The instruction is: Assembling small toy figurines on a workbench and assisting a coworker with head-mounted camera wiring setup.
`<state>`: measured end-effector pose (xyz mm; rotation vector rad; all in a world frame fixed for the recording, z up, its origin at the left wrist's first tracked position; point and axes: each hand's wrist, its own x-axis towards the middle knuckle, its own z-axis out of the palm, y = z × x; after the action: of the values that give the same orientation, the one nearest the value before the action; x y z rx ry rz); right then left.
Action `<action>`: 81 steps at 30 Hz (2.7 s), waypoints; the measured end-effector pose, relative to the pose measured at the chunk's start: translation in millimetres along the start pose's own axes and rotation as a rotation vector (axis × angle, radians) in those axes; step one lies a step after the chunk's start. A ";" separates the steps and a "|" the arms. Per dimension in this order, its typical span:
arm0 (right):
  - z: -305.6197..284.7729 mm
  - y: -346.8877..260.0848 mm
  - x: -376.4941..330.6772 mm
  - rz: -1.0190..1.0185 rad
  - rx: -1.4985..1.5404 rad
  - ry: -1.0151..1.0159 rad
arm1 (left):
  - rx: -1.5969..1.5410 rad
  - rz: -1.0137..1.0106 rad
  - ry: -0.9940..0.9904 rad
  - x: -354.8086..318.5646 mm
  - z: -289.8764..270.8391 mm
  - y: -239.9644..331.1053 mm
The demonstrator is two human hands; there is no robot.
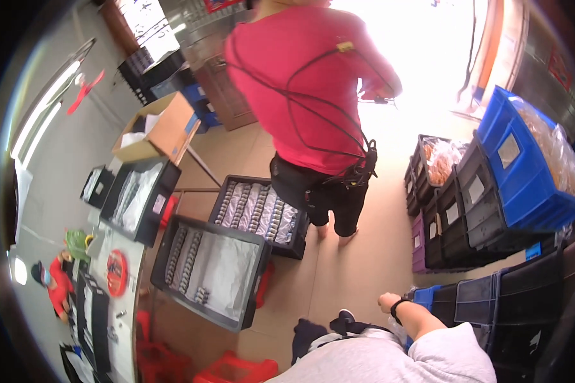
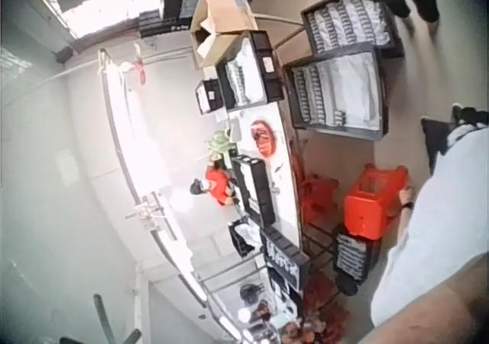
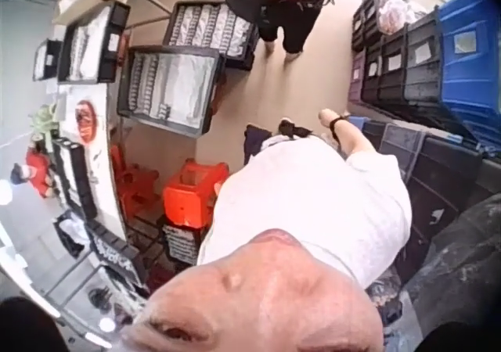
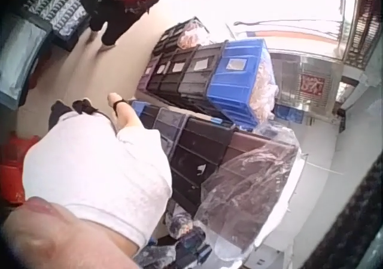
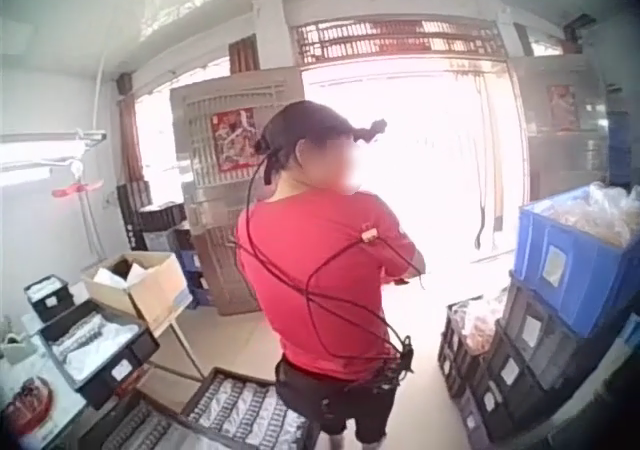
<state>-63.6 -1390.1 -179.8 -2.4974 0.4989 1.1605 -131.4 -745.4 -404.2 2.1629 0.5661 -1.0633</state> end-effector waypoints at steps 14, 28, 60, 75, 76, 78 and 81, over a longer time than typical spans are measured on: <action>-24.6 -321.3 50.2 -0.511 0.120 0.287 | -0.119 0.516 0.424 -8.1 -161.1 57.4; 19.9 -442.1 75.5 -0.852 -0.467 -0.119 | -0.625 -0.252 0.721 -202.9 -115.7 -4.4; 126.1 -877.8 72.3 -0.980 -0.081 -0.577 | -0.349 0.134 1.120 -144.5 -695.3 -125.2; 110.0 -1480.6 -246.2 -1.690 -0.061 -0.046 | -0.055 0.127 1.099 -162.9 -1069.7 -375.3; 139.1 -1503.5 -249.7 -1.648 -0.169 -0.134 | -0.047 0.148 1.064 -159.9 -1070.5 -381.9; 202.4 -1535.4 -221.0 -1.666 -0.381 -0.204 | -0.034 0.219 0.966 -131.7 -1072.7 -385.2; 281.0 -1551.5 -188.4 -1.865 -0.687 -0.224 | 0.037 0.224 0.725 -113.2 -1062.8 -385.7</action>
<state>333.0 131.9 38.8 -1.7671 -2.0658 0.6247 125.5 271.6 32.8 2.5512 0.5939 -0.1435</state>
